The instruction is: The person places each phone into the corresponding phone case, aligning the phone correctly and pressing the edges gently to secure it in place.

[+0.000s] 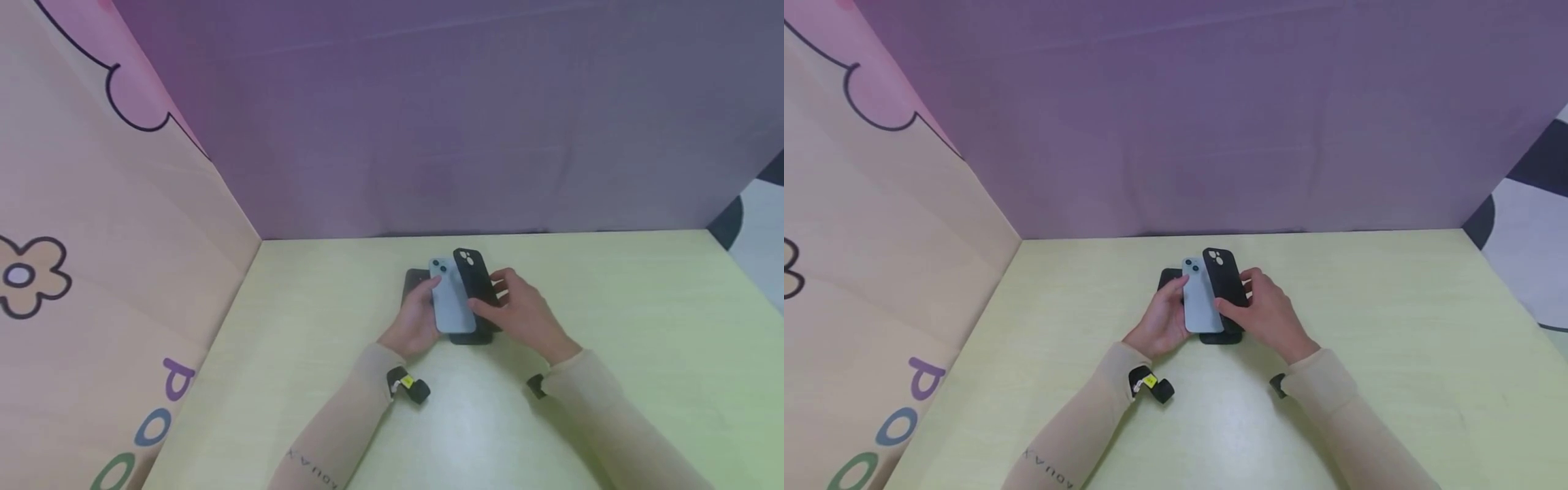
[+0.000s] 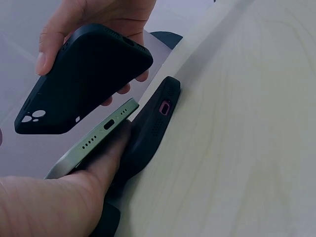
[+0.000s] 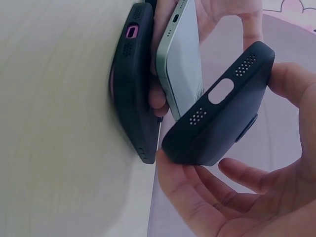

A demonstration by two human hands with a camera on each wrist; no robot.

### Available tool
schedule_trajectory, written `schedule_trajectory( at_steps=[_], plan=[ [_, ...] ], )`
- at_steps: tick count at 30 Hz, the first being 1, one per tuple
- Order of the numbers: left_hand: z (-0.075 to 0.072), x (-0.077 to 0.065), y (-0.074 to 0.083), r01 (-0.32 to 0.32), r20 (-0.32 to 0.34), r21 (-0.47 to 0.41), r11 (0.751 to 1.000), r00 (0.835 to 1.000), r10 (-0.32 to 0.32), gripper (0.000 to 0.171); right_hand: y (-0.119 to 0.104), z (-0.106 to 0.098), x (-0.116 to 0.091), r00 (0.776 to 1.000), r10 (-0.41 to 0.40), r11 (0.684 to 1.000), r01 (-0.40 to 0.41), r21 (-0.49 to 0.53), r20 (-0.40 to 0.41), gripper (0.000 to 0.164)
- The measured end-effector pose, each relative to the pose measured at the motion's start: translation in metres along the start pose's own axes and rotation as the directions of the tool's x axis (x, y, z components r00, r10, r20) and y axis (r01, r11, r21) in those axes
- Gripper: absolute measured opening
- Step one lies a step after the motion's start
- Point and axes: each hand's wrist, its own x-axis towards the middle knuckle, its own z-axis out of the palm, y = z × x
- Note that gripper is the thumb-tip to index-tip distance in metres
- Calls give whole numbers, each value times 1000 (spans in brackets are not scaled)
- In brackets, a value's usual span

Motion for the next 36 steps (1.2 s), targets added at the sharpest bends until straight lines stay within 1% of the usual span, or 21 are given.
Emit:
schedule_trajectory(
  at_steps=[8, 12, 16, 24, 36],
  plan=[
    [0, -1, -1, 9, -9, 3, 1000, 1000, -9, 60, 0, 5, 1, 1000, -2, 999, 3, -45, 30, 76],
    [0, -1, -1, 11, -1, 2, 1000, 1000, -11, 60, 2, 8, 1, 999, -14, 998, 16, -57, 28, 77],
    [0, -1, -1, 6, 10, 2, 1000, 1000, -6, 60, 3, 10, 0, 999, -32, 998, 34, -57, 24, 75],
    [1, 0, -2, -4, 12, 5, 1000, 1000, 4, 60, 5, 11, 0, 998, -59, 996, 60, -64, 19, 72],
    [2, -2, -2, 9, -2, 29, 1000, 1000, -9, 63, 5, 14, 0, 999, -49, 997, 51, -64, 18, 71]
  ],
)
